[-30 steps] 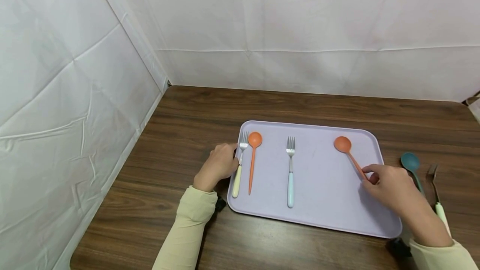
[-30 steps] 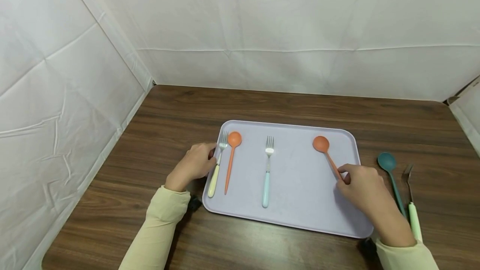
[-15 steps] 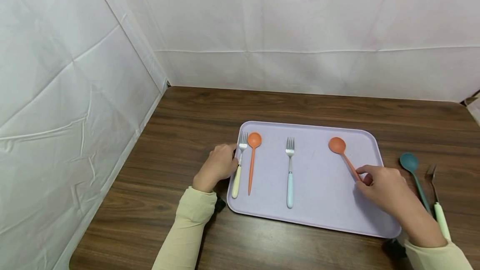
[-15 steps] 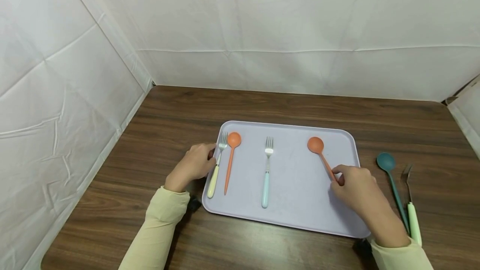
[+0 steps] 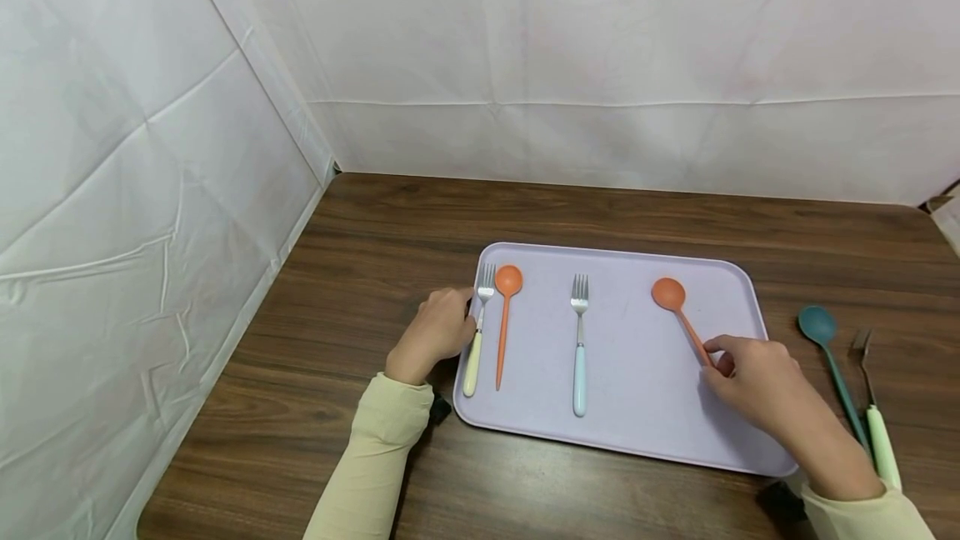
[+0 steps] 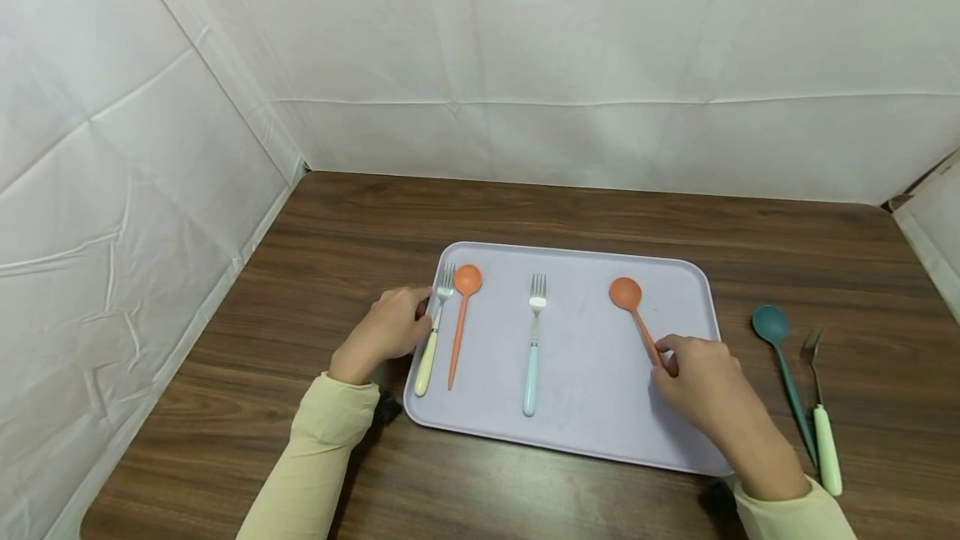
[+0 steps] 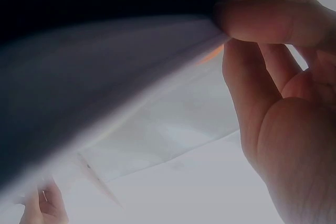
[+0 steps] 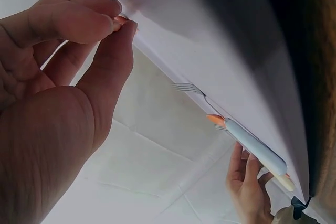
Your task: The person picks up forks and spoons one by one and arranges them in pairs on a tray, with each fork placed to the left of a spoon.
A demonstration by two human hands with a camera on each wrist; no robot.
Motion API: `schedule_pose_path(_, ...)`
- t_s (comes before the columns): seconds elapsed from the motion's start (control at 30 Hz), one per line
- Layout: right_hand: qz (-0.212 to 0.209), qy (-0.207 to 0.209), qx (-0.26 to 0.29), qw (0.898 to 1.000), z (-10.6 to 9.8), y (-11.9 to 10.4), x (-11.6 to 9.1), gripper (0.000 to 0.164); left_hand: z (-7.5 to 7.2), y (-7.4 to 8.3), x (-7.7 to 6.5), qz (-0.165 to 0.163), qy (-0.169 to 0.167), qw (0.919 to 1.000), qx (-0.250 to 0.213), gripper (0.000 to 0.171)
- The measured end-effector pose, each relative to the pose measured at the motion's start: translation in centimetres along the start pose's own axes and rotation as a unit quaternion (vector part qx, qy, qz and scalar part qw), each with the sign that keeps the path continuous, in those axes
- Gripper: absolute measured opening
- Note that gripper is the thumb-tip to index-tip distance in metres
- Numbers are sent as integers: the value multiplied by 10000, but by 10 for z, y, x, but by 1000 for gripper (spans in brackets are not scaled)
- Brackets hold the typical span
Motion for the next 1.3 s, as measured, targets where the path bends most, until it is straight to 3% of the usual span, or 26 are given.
schedule_pose_path(0.47, -100, -191, -72, 9997, 1, -8, -1, 28, 1, 0, 1, -115, -98, 9999, -18, 32)
schedule_pose_path(0.73, -41, -754, 105, 9971, 1, -15, -2, 34, 0, 0, 1, -185, -147, 9997, -14, 35)
schedule_pose_path(1.07, -373, -587, -183, 9974, -3, -35, 3, 33, 0, 2, 2, -265, -233, 9994, -20, 35)
schedule_pose_path(1.3, -444, -587, -108, 9972, 1, -44, 8, 32, 1, 1, 2, -231, -184, 9995, -68, 35)
Point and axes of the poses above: each hand's wrist, its own x-axis towards the middle knuckle, its own z-axis out of the palm, y = z × x, the point moved 3 cm from there along x, towards the middle knuckle, and after that the axes turned 1 degree about -z, right-handed, at the moved point
